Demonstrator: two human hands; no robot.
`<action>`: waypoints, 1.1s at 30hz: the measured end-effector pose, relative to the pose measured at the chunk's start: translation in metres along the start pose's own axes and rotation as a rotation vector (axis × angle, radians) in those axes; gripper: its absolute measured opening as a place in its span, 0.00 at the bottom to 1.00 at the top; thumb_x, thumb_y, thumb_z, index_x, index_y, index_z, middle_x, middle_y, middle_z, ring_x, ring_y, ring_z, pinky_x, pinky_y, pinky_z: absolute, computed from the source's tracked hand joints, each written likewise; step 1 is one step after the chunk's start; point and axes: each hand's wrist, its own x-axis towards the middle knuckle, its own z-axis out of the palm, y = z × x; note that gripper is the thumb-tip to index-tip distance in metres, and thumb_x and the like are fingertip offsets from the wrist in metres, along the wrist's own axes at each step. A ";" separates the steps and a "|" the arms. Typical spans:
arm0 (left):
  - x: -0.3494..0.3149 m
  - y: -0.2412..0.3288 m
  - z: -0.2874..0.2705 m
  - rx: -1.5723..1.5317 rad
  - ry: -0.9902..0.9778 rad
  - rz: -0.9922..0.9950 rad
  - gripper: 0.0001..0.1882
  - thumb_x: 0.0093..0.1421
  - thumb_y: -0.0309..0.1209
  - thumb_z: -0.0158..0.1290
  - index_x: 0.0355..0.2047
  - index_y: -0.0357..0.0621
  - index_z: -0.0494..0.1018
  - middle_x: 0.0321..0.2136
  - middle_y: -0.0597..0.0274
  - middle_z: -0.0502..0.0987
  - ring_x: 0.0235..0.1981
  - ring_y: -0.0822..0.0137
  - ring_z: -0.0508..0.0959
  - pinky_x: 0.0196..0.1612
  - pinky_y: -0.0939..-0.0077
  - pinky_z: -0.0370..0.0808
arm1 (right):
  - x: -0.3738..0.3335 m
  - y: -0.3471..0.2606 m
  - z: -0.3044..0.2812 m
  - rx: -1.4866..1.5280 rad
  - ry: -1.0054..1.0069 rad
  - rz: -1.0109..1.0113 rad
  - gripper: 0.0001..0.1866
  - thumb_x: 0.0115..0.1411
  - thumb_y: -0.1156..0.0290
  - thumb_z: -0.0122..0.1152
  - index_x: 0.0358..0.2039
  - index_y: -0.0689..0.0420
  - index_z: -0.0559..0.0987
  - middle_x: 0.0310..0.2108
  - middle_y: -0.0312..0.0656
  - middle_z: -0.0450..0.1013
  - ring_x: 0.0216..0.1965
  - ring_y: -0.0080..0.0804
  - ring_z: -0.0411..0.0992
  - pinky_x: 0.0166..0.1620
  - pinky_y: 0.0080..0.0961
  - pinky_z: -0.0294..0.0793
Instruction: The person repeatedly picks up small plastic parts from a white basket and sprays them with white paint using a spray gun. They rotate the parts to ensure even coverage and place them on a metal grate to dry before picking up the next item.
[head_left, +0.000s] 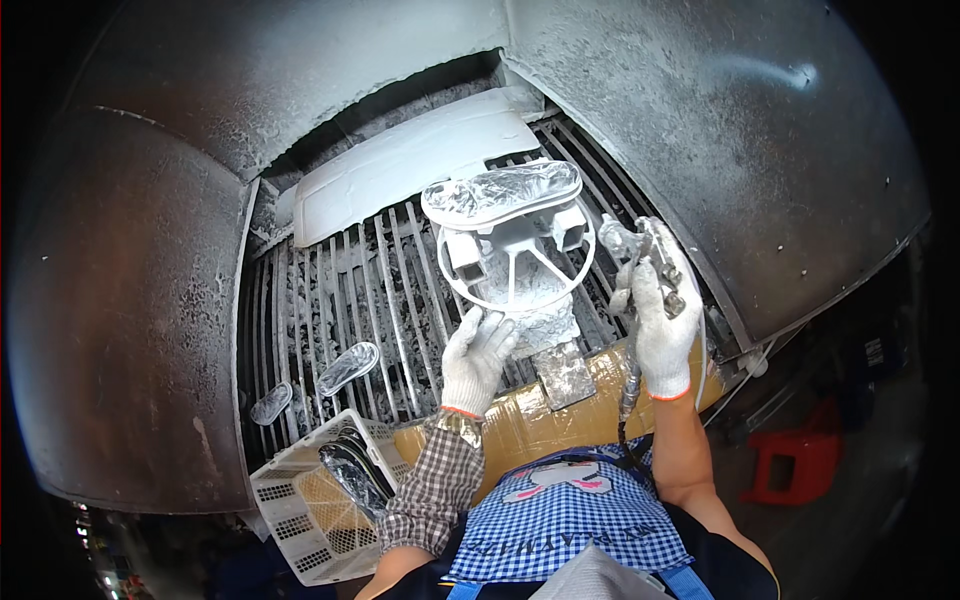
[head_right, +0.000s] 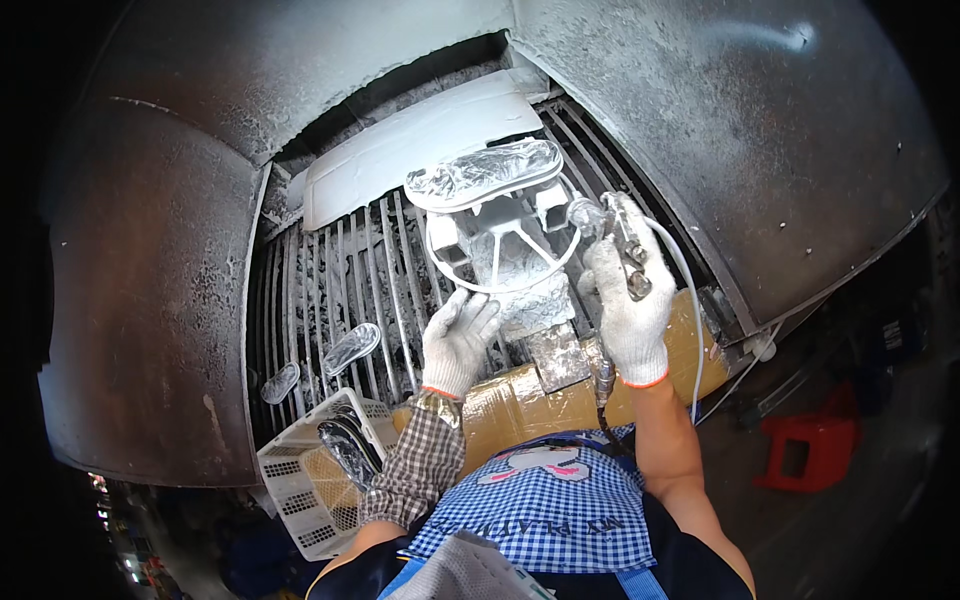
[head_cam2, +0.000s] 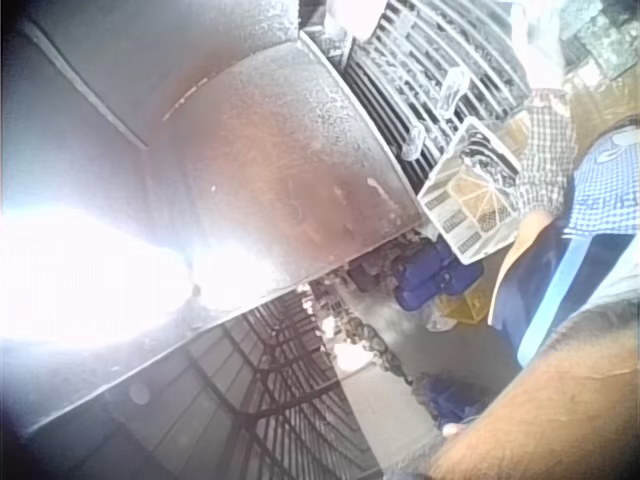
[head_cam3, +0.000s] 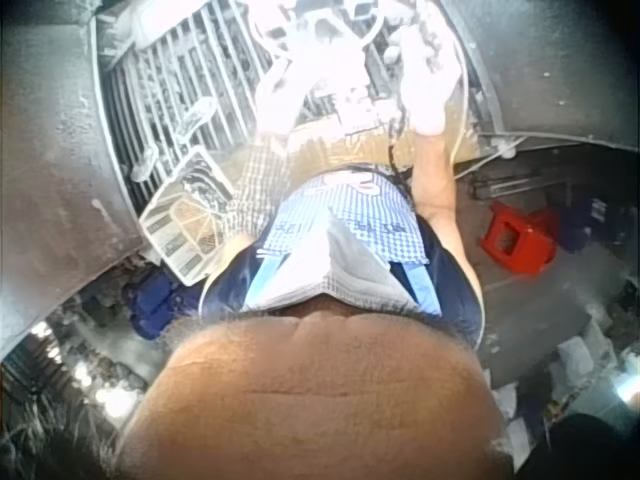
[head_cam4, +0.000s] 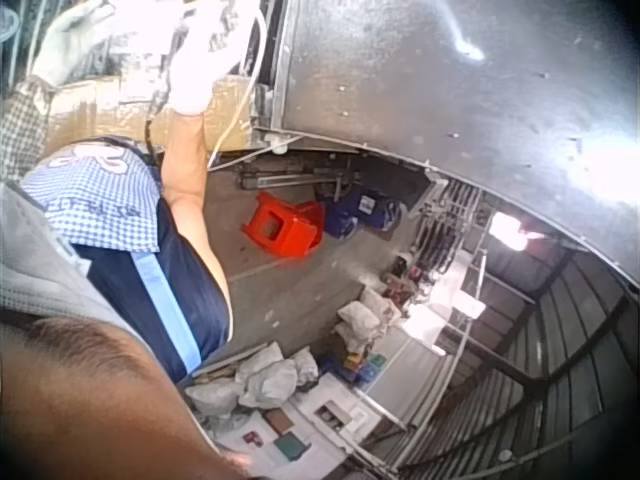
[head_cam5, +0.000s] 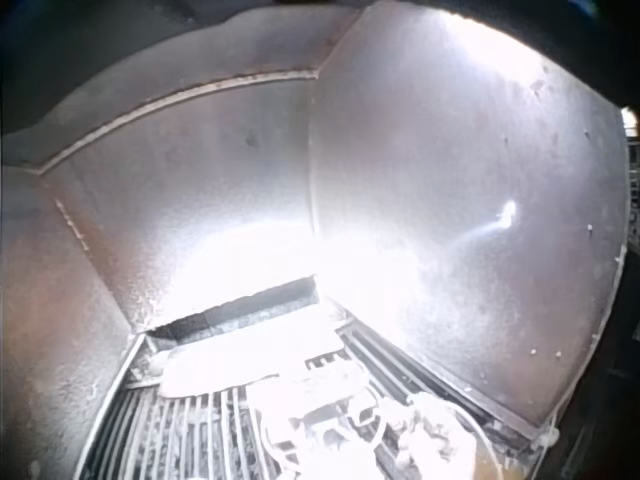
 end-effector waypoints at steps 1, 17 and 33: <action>0.000 0.000 0.002 0.003 -0.009 0.002 0.32 0.69 0.38 0.54 0.69 0.35 0.65 0.65 0.38 0.72 0.63 0.41 0.75 0.64 0.48 0.75 | -0.002 -0.002 0.001 0.009 0.036 0.002 0.30 0.74 0.73 0.62 0.72 0.66 0.66 0.46 0.37 0.79 0.33 0.14 0.72 0.36 0.14 0.75; 0.001 0.002 -0.005 0.150 0.064 0.072 0.23 0.68 0.35 0.56 0.60 0.38 0.72 0.51 0.47 0.82 0.50 0.49 0.83 0.55 0.52 0.81 | -0.020 0.000 0.011 0.075 -0.284 0.159 0.32 0.73 0.71 0.62 0.72 0.68 0.65 0.55 0.43 0.79 0.46 0.22 0.78 0.49 0.21 0.80; 0.081 0.005 0.134 -0.109 0.007 0.127 0.16 0.73 0.34 0.56 0.55 0.39 0.71 0.45 0.55 0.75 0.47 0.59 0.79 0.53 0.61 0.81 | -0.071 0.130 -0.162 -0.828 0.070 0.282 0.30 0.72 0.60 0.62 0.68 0.65 0.71 0.56 0.58 0.79 0.57 0.48 0.79 0.61 0.37 0.74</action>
